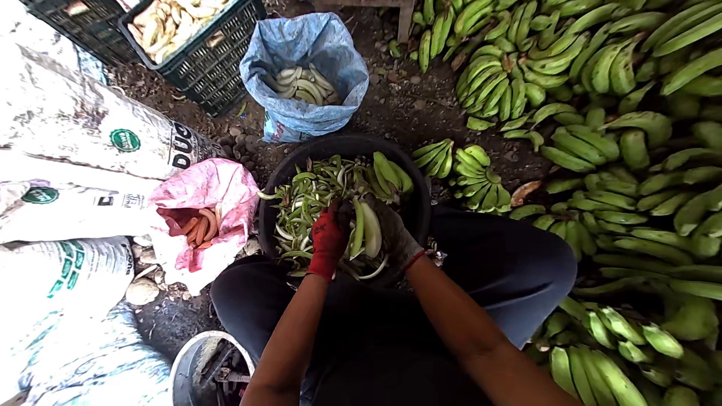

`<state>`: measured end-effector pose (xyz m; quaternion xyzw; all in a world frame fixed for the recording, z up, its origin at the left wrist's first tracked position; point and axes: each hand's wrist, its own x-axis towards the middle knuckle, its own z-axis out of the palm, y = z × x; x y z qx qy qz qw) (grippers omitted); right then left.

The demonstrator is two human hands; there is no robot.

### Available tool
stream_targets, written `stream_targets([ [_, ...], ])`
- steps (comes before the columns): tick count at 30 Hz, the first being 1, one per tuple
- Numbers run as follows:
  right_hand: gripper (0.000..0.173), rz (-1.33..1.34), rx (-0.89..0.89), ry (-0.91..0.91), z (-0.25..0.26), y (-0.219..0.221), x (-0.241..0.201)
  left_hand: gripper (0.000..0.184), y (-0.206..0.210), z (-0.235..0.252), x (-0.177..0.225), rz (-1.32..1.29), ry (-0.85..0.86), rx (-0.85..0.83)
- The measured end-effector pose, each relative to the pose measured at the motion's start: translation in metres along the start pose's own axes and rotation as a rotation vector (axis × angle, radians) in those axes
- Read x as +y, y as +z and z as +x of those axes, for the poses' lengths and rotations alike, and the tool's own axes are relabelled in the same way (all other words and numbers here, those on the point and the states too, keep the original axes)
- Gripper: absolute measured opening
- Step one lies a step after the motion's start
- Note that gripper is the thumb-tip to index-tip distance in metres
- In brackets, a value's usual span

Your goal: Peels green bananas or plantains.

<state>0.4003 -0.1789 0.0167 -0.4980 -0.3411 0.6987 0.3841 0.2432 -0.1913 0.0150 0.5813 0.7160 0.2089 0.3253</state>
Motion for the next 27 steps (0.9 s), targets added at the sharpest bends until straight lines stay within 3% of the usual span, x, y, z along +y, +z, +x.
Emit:
stream_targets([
  [3, 0.043, -0.063, -0.064, 0.054, 0.001, -0.006, 0.002, 0.052, -0.001, 0.004, -0.012, -0.185, -0.063, -0.008],
  [6, 0.043, 0.021, 0.0, 0.109, 0.008, -0.016, -0.004, 0.05, -0.003, -0.005, -0.016, -0.267, 0.053, -0.096],
  [8, 0.046, 0.084, 0.05, 0.153, 0.012, -0.022, -0.012, 0.054, -0.006, -0.016, -0.017, -0.164, 0.21, -0.188],
  [11, 0.05, 0.189, 0.023, 0.214, 0.018, -0.029, -0.021, 0.054, -0.01, -0.029, -0.021, 0.068, 0.483, -0.197],
  [13, 0.049, 0.19, 0.014, 0.233, 0.018, -0.026, -0.024, 0.052, -0.012, -0.033, -0.021, 0.156, 0.538, -0.155],
  [15, 0.048, 0.147, 0.015, 0.211, 0.013, -0.016, -0.024, 0.049, -0.011, -0.027, -0.019, 0.214, 0.471, -0.103],
  [19, 0.038, 0.027, 0.006, 0.079, 0.003, -0.004, -0.005, 0.045, -0.004, -0.006, -0.018, 0.16, 0.145, 0.057],
  [22, 0.045, -0.136, 0.003, 0.144, -0.001, -0.011, 0.001, 0.046, -0.007, 0.003, -0.025, 0.029, -0.055, 0.015],
  [25, 0.049, -0.283, 0.094, 0.194, 0.012, -0.026, 0.003, 0.054, -0.005, 0.003, -0.044, -0.103, -0.095, 0.017],
  [27, 0.051, -0.278, 0.165, 0.191, 0.029, -0.022, -0.022, 0.059, -0.003, 0.0, -0.053, -0.158, -0.093, 0.031],
])
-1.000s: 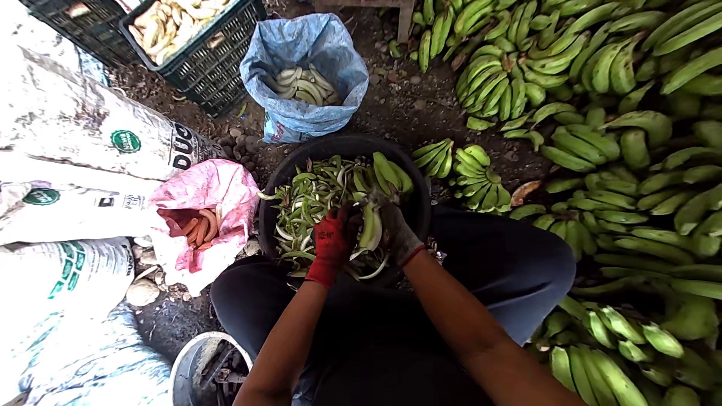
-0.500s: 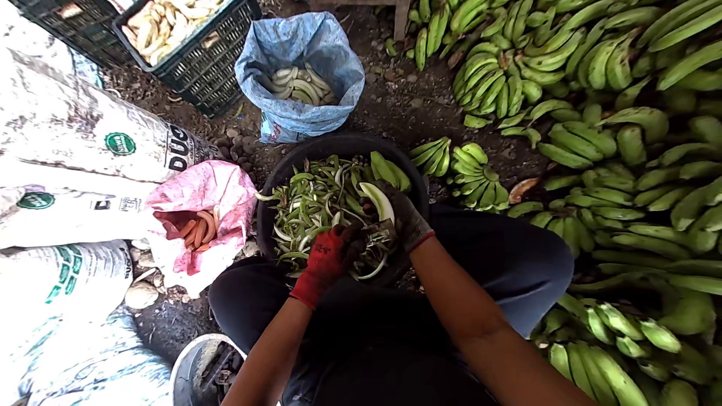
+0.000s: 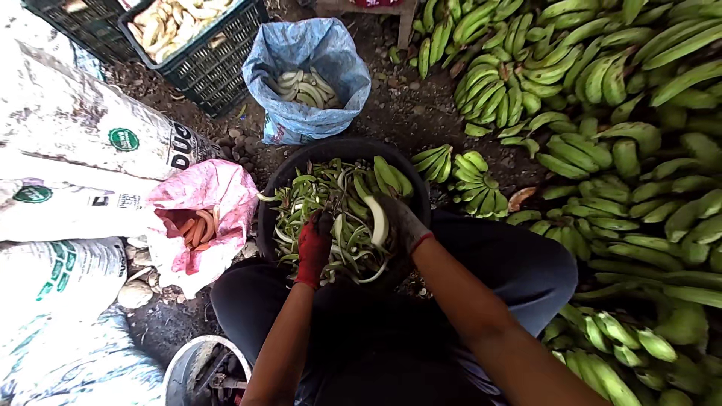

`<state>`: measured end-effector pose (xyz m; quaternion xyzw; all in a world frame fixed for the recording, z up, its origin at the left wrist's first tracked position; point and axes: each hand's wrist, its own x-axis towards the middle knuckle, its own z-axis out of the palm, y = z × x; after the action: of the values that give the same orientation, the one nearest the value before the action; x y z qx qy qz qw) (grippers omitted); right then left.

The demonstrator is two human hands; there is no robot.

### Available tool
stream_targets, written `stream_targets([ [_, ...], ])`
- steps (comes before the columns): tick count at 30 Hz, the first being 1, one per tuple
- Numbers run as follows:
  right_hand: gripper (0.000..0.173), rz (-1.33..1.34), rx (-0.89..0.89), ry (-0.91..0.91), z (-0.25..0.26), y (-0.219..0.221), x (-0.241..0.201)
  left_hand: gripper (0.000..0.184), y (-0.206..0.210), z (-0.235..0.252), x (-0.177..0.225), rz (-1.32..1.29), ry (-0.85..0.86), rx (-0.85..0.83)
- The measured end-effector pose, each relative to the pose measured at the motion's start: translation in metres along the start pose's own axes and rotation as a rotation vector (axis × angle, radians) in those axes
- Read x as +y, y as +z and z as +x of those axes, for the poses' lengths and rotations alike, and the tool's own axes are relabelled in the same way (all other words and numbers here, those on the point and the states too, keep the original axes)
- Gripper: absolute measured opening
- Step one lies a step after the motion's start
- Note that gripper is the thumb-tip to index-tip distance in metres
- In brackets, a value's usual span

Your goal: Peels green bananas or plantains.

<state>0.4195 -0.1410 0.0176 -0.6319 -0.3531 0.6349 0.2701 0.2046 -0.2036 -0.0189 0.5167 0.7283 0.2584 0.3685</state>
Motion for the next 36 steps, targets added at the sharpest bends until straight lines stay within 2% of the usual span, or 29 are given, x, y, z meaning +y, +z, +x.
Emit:
stream_targets([
  [2, 0.042, 0.223, 0.033, -0.046, 0.02, 0.007, -0.052, 0.054, 0.001, -0.001, -0.004, -0.07, -0.013, 0.009],
  [4, 0.026, 0.555, -0.02, -0.22, 0.034, 0.013, -0.109, 0.05, 0.004, 0.0, -0.008, -0.181, -0.038, 0.011],
  [5, 0.027, 0.666, -0.038, -0.288, 0.035, 0.016, -0.134, 0.049, 0.003, 0.0, -0.008, -0.224, -0.052, 0.005],
  [6, 0.029, 0.69, -0.019, -0.324, 0.036, 0.02, -0.153, 0.048, 0.003, 0.0, -0.008, -0.253, -0.062, 0.001],
  [7, 0.03, 0.605, 0.034, -0.355, 0.035, 0.024, -0.163, 0.047, 0.004, 0.001, -0.008, -0.273, -0.068, -0.005],
  [8, 0.035, 0.384, 0.102, -0.389, 0.035, 0.027, -0.163, 0.046, 0.005, 0.002, -0.008, -0.286, -0.07, -0.01],
  [10, 0.048, -0.377, 0.155, -0.483, 0.029, 0.029, -0.134, 0.045, 0.008, 0.002, -0.01, -0.296, -0.058, -0.012],
  [11, 0.052, -0.734, 0.114, -0.513, 0.025, 0.028, -0.109, 0.047, 0.009, 0.002, -0.011, -0.299, -0.054, -0.014],
  [13, 0.061, -1.243, 0.012, -0.575, 0.035, 0.026, -0.043, 0.049, 0.012, 0.001, -0.012, -0.325, -0.043, -0.013],
  [15, 0.081, -1.525, -0.124, -0.535, 0.054, 0.017, 0.01, 0.049, 0.014, -0.001, -0.014, -0.349, -0.035, -0.022],
  [16, 0.084, -1.612, -0.188, -0.496, 0.062, 0.01, 0.027, 0.049, 0.015, -0.002, -0.015, -0.362, -0.039, -0.021],
  [19, 0.074, -1.795, -0.267, -0.414, 0.083, -0.006, 0.044, 0.049, 0.014, -0.003, -0.016, -0.39, -0.06, -0.025],
  [24, 0.061, -1.789, -0.243, -0.359, 0.09, 0.003, 0.028, 0.048, 0.017, -0.003, -0.019, -0.386, -0.069, -0.043],
  [28, 0.068, -1.664, -0.213, -0.415, 0.083, 0.001, 0.021, 0.049, 0.018, -0.006, -0.022, -0.371, -0.068, -0.055],
  [31, 0.063, -1.537, -0.137, -0.448, 0.083, -0.001, 0.021, 0.049, 0.018, -0.007, -0.019, -0.355, -0.085, -0.073],
  [34, 0.06, -1.447, -0.04, -0.349, 0.073, 0.001, 0.009, 0.049, 0.02, -0.006, -0.018, -0.361, -0.106, -0.095],
  [36, 0.063, -1.268, 0.039, -0.274, 0.066, 0.003, 0.001, 0.047, 0.022, -0.006, -0.015, -0.379, -0.132, -0.101],
])
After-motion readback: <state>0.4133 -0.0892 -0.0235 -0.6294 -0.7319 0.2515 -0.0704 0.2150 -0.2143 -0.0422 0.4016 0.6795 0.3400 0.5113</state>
